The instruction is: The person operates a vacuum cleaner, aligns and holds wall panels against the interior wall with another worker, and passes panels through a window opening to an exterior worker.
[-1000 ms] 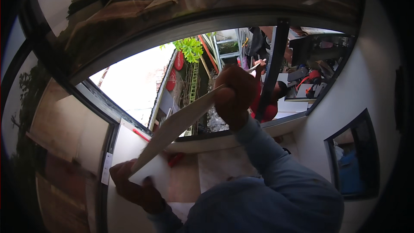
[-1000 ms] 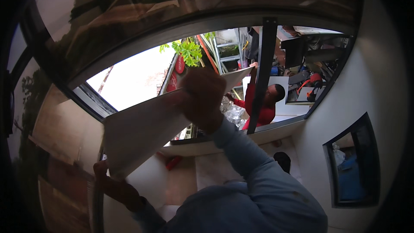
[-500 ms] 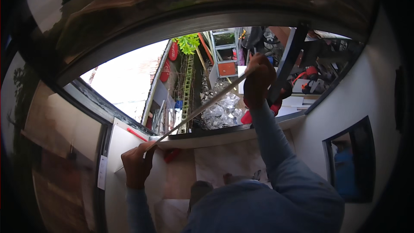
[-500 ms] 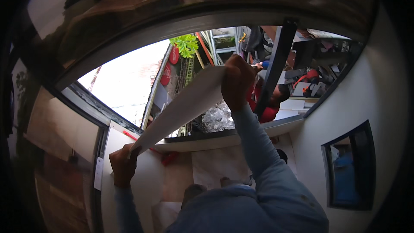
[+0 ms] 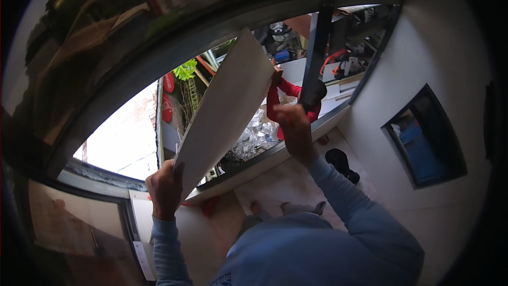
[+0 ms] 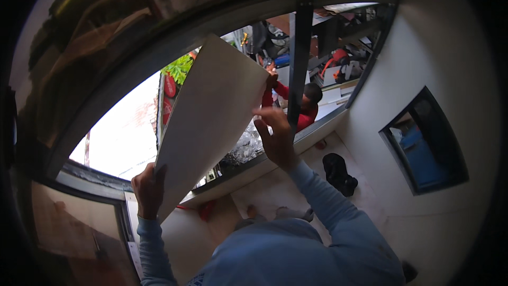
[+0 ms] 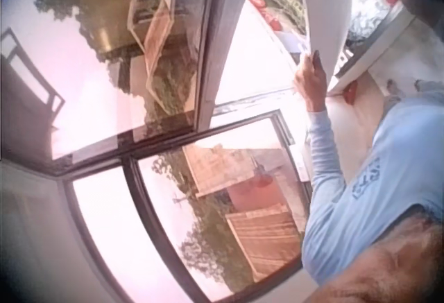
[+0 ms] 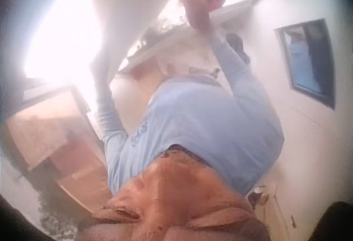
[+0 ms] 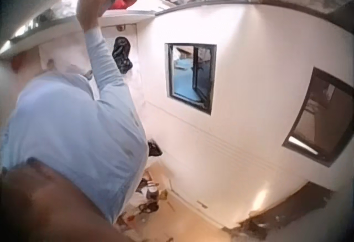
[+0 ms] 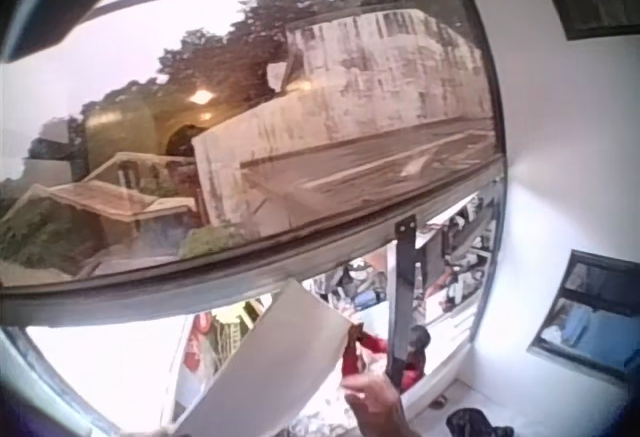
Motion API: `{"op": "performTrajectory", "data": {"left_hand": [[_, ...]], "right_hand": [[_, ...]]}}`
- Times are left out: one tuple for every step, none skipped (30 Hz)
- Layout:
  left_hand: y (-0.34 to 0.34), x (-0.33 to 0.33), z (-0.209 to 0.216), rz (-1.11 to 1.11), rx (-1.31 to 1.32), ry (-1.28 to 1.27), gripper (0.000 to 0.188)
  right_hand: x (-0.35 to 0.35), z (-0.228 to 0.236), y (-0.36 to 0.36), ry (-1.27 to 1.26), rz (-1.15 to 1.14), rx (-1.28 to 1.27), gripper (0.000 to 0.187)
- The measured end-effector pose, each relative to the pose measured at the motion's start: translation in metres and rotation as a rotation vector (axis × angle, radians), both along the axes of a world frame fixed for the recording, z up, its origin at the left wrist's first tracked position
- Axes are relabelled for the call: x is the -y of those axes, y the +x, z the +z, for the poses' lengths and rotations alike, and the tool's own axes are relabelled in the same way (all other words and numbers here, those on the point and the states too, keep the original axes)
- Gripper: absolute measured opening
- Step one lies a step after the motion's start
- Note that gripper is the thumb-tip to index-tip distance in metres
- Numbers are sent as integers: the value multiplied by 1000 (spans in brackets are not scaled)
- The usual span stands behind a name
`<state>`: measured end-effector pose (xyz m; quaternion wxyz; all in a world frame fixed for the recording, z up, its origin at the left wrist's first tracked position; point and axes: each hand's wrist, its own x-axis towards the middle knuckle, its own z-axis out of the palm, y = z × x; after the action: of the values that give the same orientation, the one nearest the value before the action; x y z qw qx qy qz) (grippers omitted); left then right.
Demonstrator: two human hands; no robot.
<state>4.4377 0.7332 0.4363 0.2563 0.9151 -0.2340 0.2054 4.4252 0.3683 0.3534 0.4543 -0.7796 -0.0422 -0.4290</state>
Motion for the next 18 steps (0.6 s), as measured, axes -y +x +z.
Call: {"op": "performTrajectory", "data": {"left_hand": [[10, 1, -1, 6, 2, 41, 12], [18, 2, -2, 17, 5, 84, 12], [25, 2, -6, -7, 3, 84, 12], [28, 0, -11, -28, -36, 76, 13], [30, 2, -18, -54, -75, 62, 13], [32, 4, -26, -70, -75, 63, 13], [36, 7, -35, -78, -61, 89, 13], [41, 9, -42, -82, -42, 117, 13], [47, 13, -51, -95, -58, 104, 13], [57, 17, -63, -123, -51, 98, 13], [70, 14, -77, -94, -35, 101, 12], [79, 9, -90, -54, -21, 112, 12], [87, 9, -99, -14, -53, 137, 13], [97, 7, -108, -23, -42, 143, 13], [108, 5, -121, -6, -43, 154, 13], [119, 7, -133, 4, -50, 157, 14], [131, 10, -144, 1, -52, 165, 15], [139, 12, -154, -10, -43, 180, 15]], "right_hand": [[1, -27, -15, 76, 11, -114, 18], [5, -57, -29, 76, -20, -215, 16], [14, -88, -47, 43, -9, -375, 24], [19, -121, -66, 74, -46, -464, 25], [26, -152, -90, 101, -89, -553, 26], [31, -182, -115, 176, -139, -672, 29], [37, -212, -140, 253, -185, -784, 32], [43, -244, -163, 238, -219, -950, 39], [54, -279, -193, 224, -264, -1118, 46], [67, -324, -228, 200, -281, -1203, 48], [74, -359, -259, 174, -285, -1289, 49], [74, -375, -284, 159, -301, -1382, 48], [73, -386, -307, 149, -326, -1476, 47], [72, -395, -330, 163, -335, -1489, 45], [73, -405, -354, 175, -345, -1504, 43], [82, -423, -393, -67, -265, -1521, 41], [89, -436, -415, -309, -178, -1527, 39], [84, -429, -422, 226, -339, -1591, 37]]}}
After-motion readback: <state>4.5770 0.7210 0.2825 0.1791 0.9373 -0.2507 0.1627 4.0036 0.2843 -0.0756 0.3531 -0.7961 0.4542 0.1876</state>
